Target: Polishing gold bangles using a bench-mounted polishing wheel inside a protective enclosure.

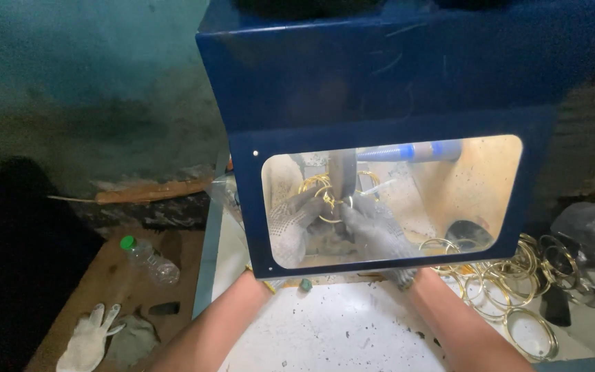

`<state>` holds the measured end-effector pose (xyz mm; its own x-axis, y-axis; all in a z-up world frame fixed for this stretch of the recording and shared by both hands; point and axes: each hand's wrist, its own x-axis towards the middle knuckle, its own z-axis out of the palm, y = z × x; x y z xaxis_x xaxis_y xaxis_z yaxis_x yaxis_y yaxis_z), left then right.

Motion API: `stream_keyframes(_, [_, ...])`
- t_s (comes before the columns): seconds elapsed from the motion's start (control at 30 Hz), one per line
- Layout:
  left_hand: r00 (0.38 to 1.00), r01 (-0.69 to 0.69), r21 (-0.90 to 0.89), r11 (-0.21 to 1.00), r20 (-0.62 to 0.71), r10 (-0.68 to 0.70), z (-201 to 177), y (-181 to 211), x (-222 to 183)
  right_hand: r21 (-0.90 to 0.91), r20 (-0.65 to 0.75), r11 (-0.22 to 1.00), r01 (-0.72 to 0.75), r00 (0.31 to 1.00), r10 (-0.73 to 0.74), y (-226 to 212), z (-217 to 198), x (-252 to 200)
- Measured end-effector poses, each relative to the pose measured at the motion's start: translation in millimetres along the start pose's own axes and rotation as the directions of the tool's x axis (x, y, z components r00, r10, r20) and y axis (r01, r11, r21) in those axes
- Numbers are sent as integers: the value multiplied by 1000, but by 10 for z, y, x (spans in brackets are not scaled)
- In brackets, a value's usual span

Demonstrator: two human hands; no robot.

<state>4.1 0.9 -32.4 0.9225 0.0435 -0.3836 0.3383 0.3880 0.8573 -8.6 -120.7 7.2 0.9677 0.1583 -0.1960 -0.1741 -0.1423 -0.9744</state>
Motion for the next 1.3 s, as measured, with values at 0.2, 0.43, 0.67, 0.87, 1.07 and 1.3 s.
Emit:
stream_keyframes(0.2, [998,25,52,998,-53,-22,199,435,-364,-144,23,988,-52,998,56,260,-275,241])
stream_keyframes(0.43, [982,145,107,984,-134,-130,456,661,-662,9,-26,998,58,998,-57,226,-181,118])
stream_keyframes(0.67, [987,119,114,986,-120,-105,396,683,-596,109,72,993,44,996,-52,673,-281,534])
stream_keyframes(0.87, [989,116,110,987,-108,-104,309,623,-425,267,36,962,-46,999,38,83,-91,77])
stream_keyframes(1.07, [989,109,97,989,-112,-98,-567,317,679,368,94,929,41,992,-81,663,-251,443])
stream_keyframes(1.3, [991,112,99,989,-90,-103,-1134,-216,1072,400,-1,910,107,993,-116,520,-68,298])
